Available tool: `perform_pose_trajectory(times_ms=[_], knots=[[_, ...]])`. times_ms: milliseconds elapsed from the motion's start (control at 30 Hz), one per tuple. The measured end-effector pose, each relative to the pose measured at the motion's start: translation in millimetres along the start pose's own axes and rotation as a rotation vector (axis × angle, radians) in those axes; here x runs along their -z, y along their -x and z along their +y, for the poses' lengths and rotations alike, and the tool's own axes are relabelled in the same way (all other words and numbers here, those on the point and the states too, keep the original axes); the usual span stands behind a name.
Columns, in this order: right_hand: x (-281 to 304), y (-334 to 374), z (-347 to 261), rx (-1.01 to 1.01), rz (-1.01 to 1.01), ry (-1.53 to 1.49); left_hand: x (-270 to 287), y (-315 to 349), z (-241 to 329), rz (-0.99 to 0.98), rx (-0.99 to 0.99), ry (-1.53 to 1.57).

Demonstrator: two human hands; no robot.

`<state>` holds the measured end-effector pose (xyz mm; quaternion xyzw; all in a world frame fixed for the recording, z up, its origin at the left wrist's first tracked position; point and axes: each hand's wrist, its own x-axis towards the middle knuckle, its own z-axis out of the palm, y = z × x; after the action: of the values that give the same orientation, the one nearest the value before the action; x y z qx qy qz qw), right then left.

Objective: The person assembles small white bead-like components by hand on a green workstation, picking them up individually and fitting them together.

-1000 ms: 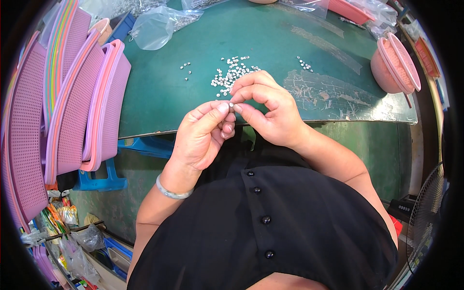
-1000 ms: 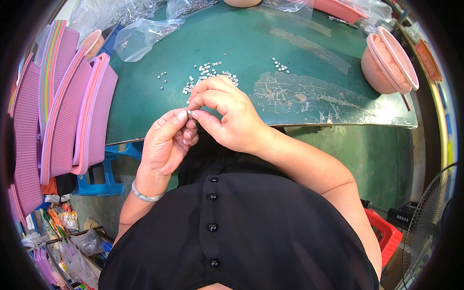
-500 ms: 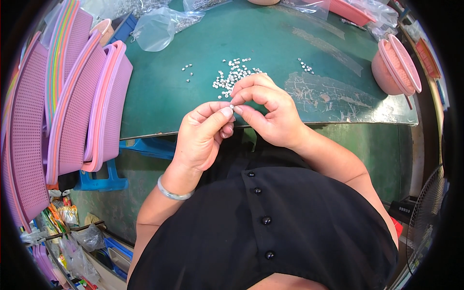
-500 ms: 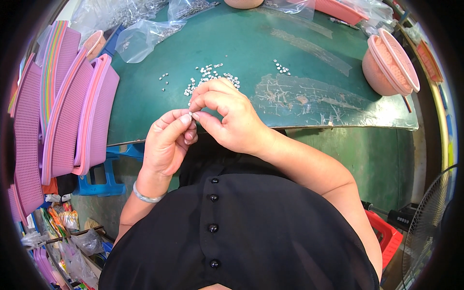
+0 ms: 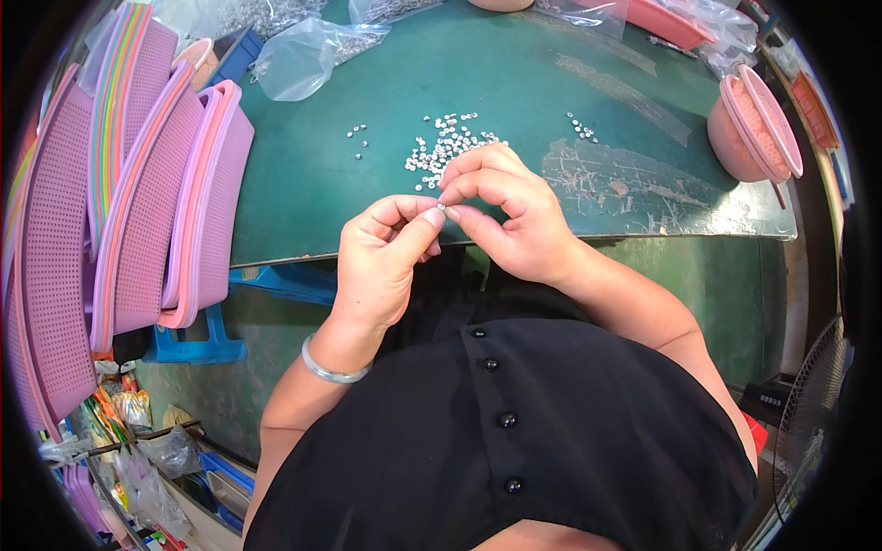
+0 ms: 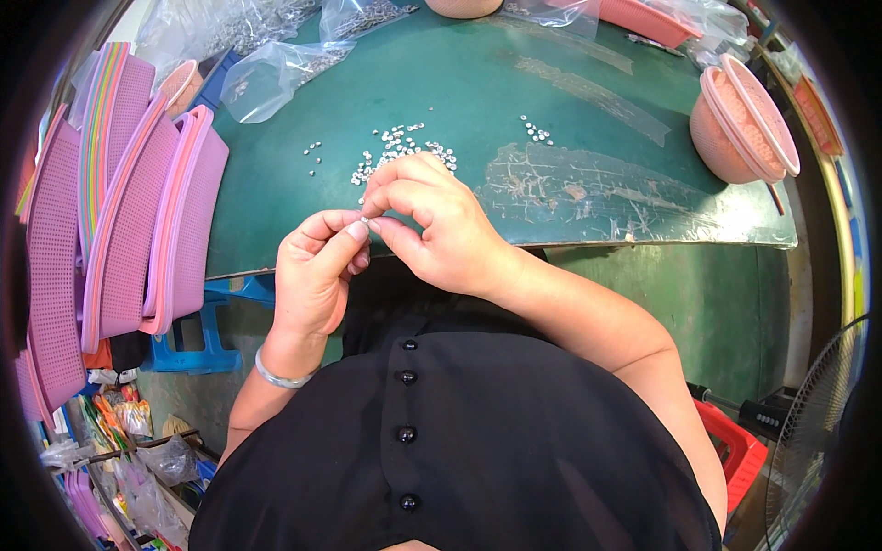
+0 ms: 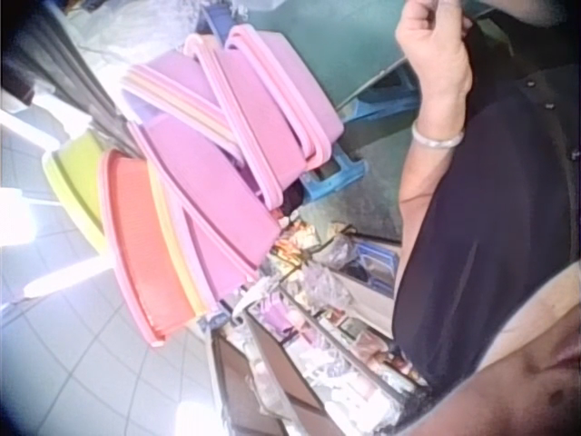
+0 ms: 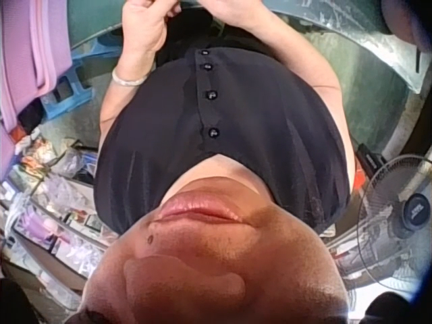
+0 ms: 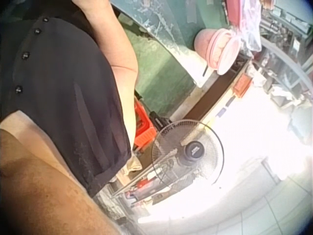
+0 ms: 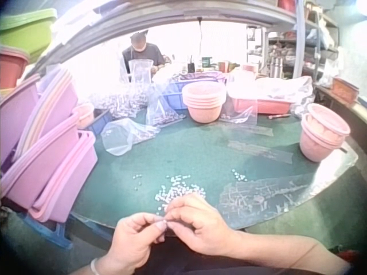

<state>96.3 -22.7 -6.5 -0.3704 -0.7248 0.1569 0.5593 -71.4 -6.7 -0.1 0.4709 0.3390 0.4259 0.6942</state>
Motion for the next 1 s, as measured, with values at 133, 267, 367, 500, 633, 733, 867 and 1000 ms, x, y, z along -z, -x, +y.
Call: perform_pose_trajectory(times_ms=[133,267,367,500,633,733,867,1000], knots=[[-0.3,-0.3,-0.2,0.006,-0.046,0.058,-2.8,3.4,0.5,0.041,-0.017,-0.090],[0.7,-5.2,-7.3,0.078,-0.063,0.093,-3.2,7.5,4.0,0.032,0.057,-0.107],[-7.4,-7.8,-9.9,0.087,-0.042,0.106,3.9,6.4,-1.0,-0.012,0.064,0.008],[-10.7,-3.7,-9.3,0.088,-0.041,0.099,4.8,7.7,-7.0,-0.031,0.065,0.036],[-10.8,-1.8,-10.0,0.125,-0.090,0.092,6.7,11.8,-13.1,-0.052,0.086,0.100],[-13.8,-2.6,-15.0,0.140,-0.109,0.058,5.5,19.0,-12.6,-0.025,0.070,0.125],[-17.4,-1.0,-28.9,0.172,-0.124,0.048,9.0,32.5,-10.0,-0.047,0.069,0.139],[-20.4,3.7,-43.0,0.177,-0.124,0.044,11.4,45.8,-8.3,-0.059,0.041,0.131]])
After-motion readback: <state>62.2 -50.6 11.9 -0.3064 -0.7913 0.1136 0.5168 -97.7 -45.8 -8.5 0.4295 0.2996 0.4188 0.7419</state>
